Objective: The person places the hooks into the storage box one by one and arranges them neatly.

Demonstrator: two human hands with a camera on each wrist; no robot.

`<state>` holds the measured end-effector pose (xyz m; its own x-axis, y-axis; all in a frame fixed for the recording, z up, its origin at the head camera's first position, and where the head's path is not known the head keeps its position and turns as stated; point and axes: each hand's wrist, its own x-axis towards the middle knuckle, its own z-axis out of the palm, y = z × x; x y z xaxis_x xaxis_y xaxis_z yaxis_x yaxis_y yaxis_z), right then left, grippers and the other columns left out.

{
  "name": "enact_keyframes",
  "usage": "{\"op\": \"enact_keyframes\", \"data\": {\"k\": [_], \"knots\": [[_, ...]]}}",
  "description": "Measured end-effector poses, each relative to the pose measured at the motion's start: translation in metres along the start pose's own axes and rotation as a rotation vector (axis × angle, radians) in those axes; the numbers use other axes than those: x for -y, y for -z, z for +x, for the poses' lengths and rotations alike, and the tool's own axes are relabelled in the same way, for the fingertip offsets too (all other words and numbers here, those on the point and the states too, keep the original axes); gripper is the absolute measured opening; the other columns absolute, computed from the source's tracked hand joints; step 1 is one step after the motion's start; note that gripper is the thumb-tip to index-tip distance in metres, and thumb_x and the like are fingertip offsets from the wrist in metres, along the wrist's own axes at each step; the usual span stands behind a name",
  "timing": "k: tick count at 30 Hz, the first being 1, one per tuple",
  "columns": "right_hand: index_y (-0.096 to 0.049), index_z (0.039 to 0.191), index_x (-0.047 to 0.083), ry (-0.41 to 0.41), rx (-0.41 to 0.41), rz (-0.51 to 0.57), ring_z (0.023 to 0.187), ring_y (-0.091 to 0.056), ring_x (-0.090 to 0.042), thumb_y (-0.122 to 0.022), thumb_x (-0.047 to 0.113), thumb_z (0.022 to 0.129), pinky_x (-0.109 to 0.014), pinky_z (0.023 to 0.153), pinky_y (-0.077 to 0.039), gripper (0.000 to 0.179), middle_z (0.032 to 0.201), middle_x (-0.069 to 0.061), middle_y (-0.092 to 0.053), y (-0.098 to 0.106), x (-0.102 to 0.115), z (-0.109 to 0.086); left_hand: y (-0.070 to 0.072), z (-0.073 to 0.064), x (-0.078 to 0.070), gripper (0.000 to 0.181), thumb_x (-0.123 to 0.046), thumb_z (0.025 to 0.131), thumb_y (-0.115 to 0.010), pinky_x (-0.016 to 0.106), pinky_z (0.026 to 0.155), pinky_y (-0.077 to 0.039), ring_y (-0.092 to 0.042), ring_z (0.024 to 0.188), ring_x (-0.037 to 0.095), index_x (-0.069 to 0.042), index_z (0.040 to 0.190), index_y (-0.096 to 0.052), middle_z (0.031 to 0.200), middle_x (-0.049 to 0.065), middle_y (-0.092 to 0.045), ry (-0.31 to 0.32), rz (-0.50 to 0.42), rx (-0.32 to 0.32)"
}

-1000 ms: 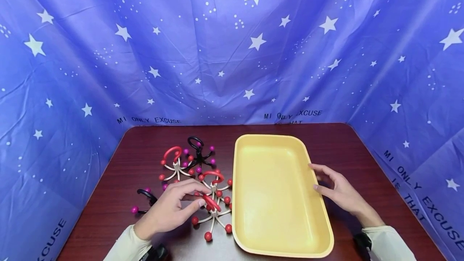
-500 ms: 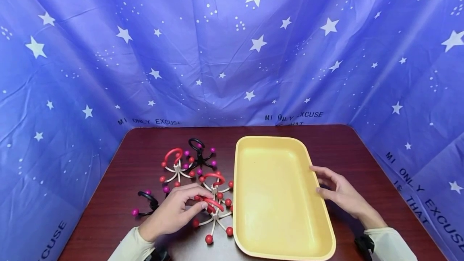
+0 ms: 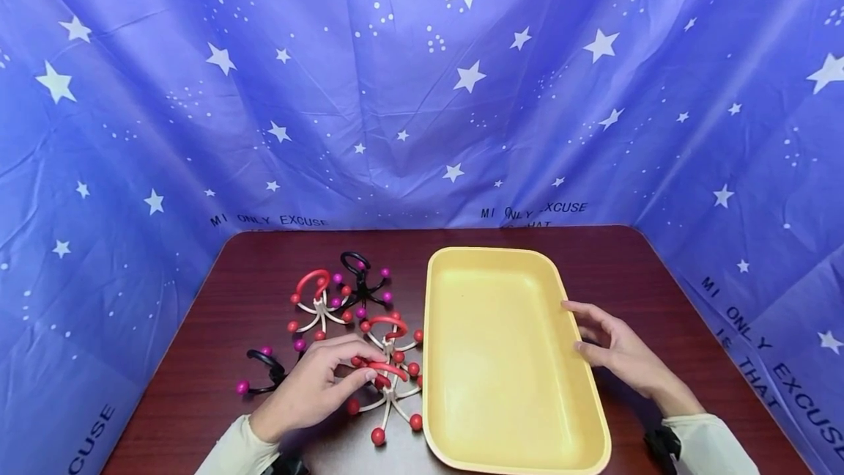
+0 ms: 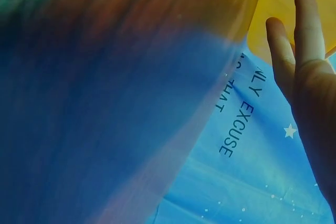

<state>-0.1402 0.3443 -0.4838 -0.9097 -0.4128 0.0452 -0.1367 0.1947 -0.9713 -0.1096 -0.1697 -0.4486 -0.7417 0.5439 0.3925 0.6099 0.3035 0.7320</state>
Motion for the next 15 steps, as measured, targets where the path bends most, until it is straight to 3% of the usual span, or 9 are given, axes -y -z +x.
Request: {"op": "enact_keyframes", "data": {"k": [15], "knots": [[-0.024, 0.161, -0.008, 0.007, 0.052, 0.058, 0.117, -0.07, -0.013, -0.054, -0.007, 0.104, -0.04, 0.082, -0.065, 0.064, 0.146, -0.001, -0.053, 0.002, -0.001, 0.001, 0.013, -0.003, -0.007, 0.026, -0.01, 0.098, -0.076, 0.026, 0.074, -0.063, -0.071, 0.094, 0.004, -0.027, 0.119, -0.076, 0.108, -0.01, -0.075, 0.016, -0.004, -0.053]]}}
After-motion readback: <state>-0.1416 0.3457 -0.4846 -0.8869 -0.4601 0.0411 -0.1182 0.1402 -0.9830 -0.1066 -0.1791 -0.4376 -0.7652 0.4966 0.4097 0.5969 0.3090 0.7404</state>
